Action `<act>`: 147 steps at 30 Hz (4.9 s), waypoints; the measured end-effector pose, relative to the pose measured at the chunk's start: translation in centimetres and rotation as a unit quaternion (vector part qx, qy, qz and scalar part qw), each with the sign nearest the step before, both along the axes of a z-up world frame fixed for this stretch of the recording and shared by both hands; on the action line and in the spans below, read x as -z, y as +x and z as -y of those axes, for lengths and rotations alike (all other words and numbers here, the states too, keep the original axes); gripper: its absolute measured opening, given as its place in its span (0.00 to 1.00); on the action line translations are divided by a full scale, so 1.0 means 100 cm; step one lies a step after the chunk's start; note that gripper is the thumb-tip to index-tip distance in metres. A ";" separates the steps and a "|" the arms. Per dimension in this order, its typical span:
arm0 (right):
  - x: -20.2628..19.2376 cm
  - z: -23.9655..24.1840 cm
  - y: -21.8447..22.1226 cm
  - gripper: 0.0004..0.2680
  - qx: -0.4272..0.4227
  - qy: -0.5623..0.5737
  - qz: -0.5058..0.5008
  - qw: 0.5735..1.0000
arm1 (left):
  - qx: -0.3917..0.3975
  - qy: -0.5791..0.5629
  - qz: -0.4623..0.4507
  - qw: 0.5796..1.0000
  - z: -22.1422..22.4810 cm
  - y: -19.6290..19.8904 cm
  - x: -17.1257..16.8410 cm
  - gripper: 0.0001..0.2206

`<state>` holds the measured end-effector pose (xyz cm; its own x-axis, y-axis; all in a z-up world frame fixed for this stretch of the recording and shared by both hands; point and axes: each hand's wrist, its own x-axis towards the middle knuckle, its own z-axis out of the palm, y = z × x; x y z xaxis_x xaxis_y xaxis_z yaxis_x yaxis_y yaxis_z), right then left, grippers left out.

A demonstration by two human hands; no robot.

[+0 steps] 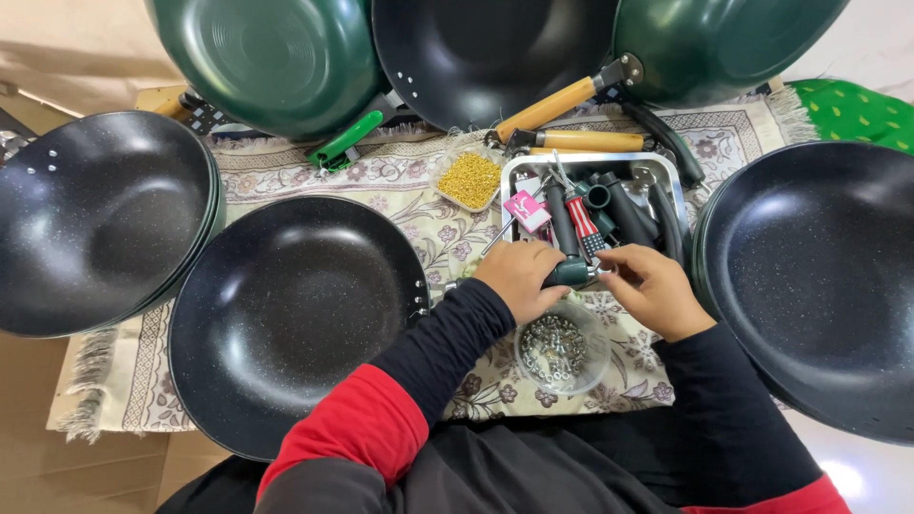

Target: Assembling handles onto woks and pans using a screwdriver and other assembly tools.

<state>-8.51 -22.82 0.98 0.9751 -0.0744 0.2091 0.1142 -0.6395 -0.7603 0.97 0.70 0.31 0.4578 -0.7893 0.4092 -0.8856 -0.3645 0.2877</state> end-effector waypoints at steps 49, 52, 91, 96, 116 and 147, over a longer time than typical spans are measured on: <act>0.020 -0.010 0.008 0.11 0.041 -0.009 -0.009 0.999 | -0.025 0.014 -0.038 0.999 -0.012 0.006 0.004 0.21; 0.013 -0.010 0.006 0.13 0.000 -0.039 -0.022 0.999 | -0.025 0.012 -0.027 0.999 -0.011 0.009 0.011 0.21; 0.023 -0.016 0.020 0.17 -0.141 -0.096 0.084 0.982 | -0.143 -0.130 -0.412 0.890 -0.128 0.038 -0.052 0.24; 0.021 -0.015 0.018 0.17 -0.124 -0.112 0.071 0.983 | -0.162 -0.058 -0.377 0.910 -0.144 0.020 -0.036 0.24; 0.011 -0.012 0.021 0.15 -0.069 -0.107 -0.054 0.990 | -0.077 0.127 -0.094 0.984 -0.070 0.008 0.020 0.21; 0.013 -0.010 0.055 0.18 -0.083 -0.040 -0.073 0.993 | -0.059 0.117 -0.124 0.984 -0.077 0.009 0.015 0.23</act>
